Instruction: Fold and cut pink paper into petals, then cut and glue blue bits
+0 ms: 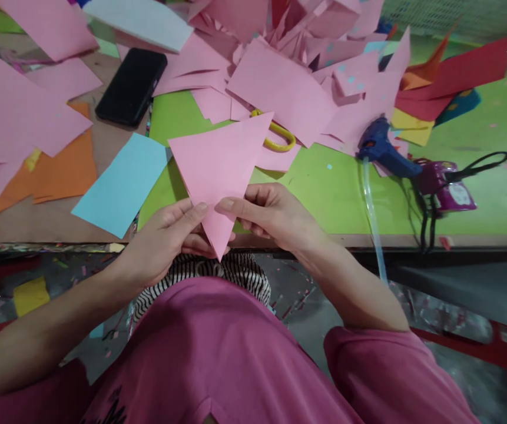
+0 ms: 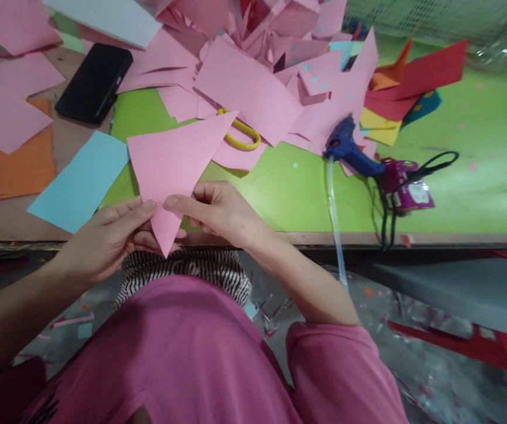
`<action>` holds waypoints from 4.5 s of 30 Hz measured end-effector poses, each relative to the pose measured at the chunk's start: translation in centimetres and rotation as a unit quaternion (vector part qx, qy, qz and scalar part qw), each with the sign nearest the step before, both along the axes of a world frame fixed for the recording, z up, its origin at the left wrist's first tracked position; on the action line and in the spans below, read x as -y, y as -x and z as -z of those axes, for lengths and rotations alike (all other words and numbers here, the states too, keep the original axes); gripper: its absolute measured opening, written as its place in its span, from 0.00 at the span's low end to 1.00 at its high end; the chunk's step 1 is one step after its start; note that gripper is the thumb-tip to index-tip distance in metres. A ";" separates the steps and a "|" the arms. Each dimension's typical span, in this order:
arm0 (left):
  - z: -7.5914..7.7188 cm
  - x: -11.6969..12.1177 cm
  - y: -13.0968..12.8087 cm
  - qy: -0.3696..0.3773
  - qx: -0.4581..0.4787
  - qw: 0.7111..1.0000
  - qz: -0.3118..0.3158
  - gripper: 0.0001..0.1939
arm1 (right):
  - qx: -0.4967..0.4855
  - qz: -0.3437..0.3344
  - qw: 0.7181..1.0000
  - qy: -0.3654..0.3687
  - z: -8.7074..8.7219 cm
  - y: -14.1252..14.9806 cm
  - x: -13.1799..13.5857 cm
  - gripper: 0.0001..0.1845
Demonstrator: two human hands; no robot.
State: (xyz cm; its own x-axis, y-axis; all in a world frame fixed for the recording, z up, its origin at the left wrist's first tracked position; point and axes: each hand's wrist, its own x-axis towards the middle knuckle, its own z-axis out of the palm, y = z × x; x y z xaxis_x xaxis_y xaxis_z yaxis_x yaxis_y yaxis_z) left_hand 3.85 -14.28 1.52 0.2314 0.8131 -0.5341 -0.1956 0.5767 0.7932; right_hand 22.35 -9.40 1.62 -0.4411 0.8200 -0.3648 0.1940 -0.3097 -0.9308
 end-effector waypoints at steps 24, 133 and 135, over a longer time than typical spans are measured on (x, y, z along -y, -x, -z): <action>0.4 0.4 0.3 -0.016 0.019 0.999 0.030 0.22 | 0.007 0.001 1.000 0.004 0.6 0.1 -0.2 0.24; -4.1 -2.6 3.7 -0.269 -0.308 0.876 0.256 0.19 | 0.058 -0.085 0.933 -0.344 -5.4 1.2 -3.3 0.18; -3.9 -2.7 3.4 -0.261 -0.302 0.887 0.234 0.20 | 0.060 -0.075 0.931 -0.351 -5.4 1.1 -3.5 0.18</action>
State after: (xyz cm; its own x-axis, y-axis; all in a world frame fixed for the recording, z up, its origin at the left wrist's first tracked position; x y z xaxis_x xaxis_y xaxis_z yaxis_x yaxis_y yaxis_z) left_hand 0.41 -11.56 5.40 0.4096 0.8760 -0.2546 0.5190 0.0058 0.8548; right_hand 21.24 -5.93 7.01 -0.5607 0.8074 0.1837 0.3025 0.4063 -0.8622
